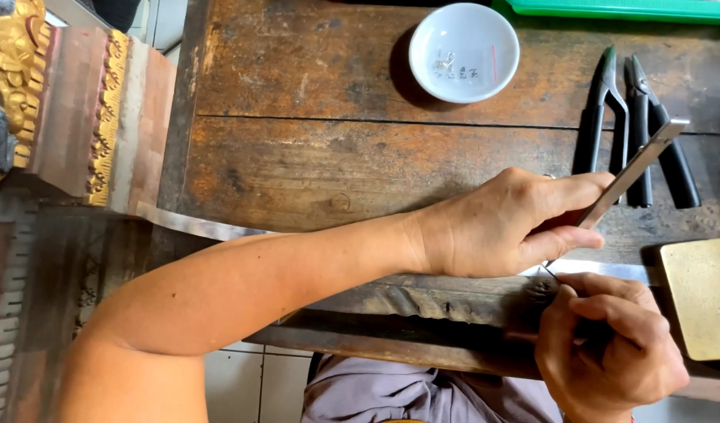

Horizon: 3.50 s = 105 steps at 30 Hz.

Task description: Engraving decorative patterns onto a silver metal strip using a graver tool at a jewelry workbench.

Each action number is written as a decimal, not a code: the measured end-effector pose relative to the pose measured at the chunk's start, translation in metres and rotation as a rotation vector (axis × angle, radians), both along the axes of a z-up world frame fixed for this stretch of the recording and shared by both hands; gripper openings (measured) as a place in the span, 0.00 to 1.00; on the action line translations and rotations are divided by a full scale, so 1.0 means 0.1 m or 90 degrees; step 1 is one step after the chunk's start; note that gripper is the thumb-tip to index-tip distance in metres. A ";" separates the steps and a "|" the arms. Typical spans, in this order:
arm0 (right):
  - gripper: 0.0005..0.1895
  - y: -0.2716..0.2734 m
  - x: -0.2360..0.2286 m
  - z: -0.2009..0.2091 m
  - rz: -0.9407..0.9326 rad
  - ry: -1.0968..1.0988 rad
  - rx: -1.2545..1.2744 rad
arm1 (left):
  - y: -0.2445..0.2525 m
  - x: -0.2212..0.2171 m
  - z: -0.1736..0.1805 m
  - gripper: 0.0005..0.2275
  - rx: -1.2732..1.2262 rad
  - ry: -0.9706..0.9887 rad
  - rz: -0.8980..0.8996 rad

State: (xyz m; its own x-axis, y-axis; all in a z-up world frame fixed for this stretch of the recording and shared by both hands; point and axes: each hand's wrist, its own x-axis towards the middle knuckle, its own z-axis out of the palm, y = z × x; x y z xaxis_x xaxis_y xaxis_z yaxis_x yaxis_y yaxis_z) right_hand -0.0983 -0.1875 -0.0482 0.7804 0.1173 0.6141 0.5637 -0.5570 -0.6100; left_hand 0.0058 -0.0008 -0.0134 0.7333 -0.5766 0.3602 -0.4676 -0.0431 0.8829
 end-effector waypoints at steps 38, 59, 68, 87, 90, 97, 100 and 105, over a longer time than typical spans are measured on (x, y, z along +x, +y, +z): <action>0.12 -0.14 -0.06 -0.12 0.030 0.056 0.111 | -0.04 -0.09 -0.04 0.15 -0.050 -0.118 -0.015; 0.14 -0.17 0.16 0.45 -0.038 0.311 0.076 | 0.17 -0.17 0.32 0.05 0.060 -0.204 -0.094; 0.14 -0.09 0.17 0.51 -0.009 0.299 0.072 | 0.18 -0.20 0.30 0.07 0.060 -0.225 -0.107; 0.14 -0.01 0.16 0.55 -0.087 0.295 0.029 | 0.15 -0.20 0.32 0.07 0.101 -0.221 -0.088; 0.14 -0.06 0.14 0.47 -0.067 0.254 0.028 | 0.15 -0.20 0.28 0.07 0.090 -0.227 -0.082; 0.13 -0.07 0.11 0.43 -0.082 0.245 0.029 | 0.16 -0.19 0.27 0.06 0.077 -0.221 -0.085; 0.12 -0.09 0.09 0.38 -0.084 0.229 0.030 | 0.16 -0.19 0.26 0.05 0.086 -0.210 -0.086; 0.12 -0.15 0.05 0.27 -0.102 0.202 -0.032 | 0.16 -0.18 0.22 0.06 0.053 -0.208 -0.085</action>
